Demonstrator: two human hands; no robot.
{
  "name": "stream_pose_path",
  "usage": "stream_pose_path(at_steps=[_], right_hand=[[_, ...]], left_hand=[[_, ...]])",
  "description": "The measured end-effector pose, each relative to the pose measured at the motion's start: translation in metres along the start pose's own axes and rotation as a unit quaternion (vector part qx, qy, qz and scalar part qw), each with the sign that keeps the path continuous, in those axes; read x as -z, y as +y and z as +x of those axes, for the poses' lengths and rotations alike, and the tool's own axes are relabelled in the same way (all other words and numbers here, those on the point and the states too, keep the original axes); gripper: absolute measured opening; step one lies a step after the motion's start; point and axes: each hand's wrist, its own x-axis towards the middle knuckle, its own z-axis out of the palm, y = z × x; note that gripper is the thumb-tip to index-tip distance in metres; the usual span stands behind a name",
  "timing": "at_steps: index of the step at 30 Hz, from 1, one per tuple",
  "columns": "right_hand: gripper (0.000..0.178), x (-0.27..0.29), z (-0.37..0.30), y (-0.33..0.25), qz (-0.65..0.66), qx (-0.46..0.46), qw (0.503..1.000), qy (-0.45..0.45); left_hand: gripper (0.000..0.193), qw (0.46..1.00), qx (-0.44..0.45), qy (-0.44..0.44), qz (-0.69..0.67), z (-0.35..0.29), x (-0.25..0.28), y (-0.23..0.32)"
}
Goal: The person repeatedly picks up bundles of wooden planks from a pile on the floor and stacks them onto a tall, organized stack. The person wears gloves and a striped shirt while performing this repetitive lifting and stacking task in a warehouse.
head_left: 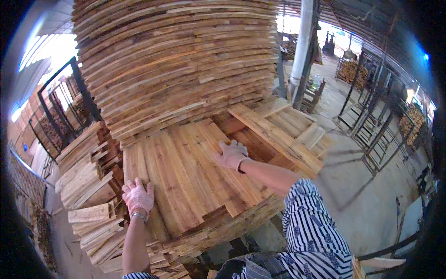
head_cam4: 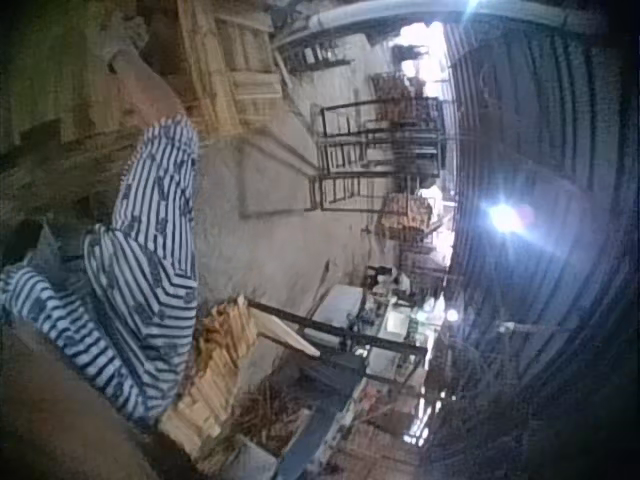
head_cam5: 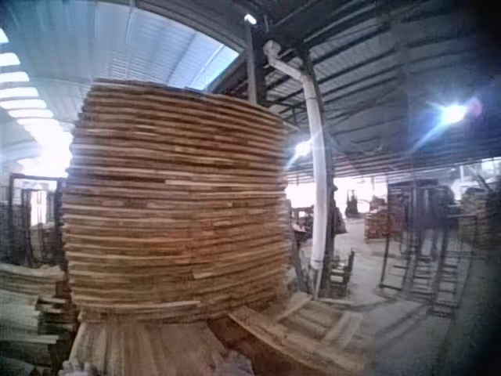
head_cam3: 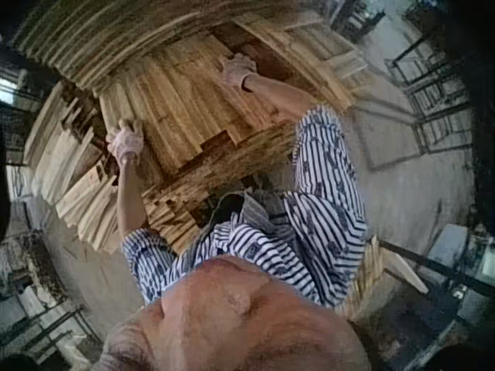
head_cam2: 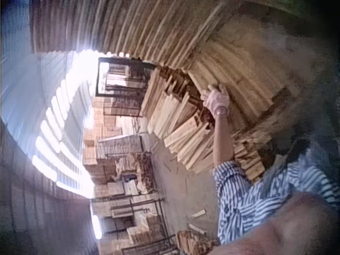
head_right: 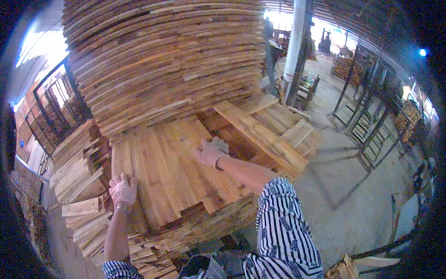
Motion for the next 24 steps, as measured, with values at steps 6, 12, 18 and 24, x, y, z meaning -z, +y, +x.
stream_pose_path(at_steps=[6,12,18,24], right_hand=[[0.078,0.112,-0.015,0.071,-0.122,0.091,0.988,0.017],[0.093,0.092,0.016,0.180,-0.097,-0.079,0.991,-0.036],[0.081,0.087,-0.021,0.106,-0.011,-0.011,0.997,-0.077],[0.085,0.060,-0.007,0.052,-0.026,0.079,0.996,-0.017]], left_hand=[[0.072,1.000,0.012,-0.006,0.001,0.001,-0.004,-0.009],[0.070,1.000,0.000,0.006,-0.005,0.001,-0.002,0.001],[0.066,1.000,-0.005,-0.001,-0.001,0.001,0.000,0.008],[0.065,0.999,-0.006,0.036,-0.010,0.011,-0.015,-0.012]])
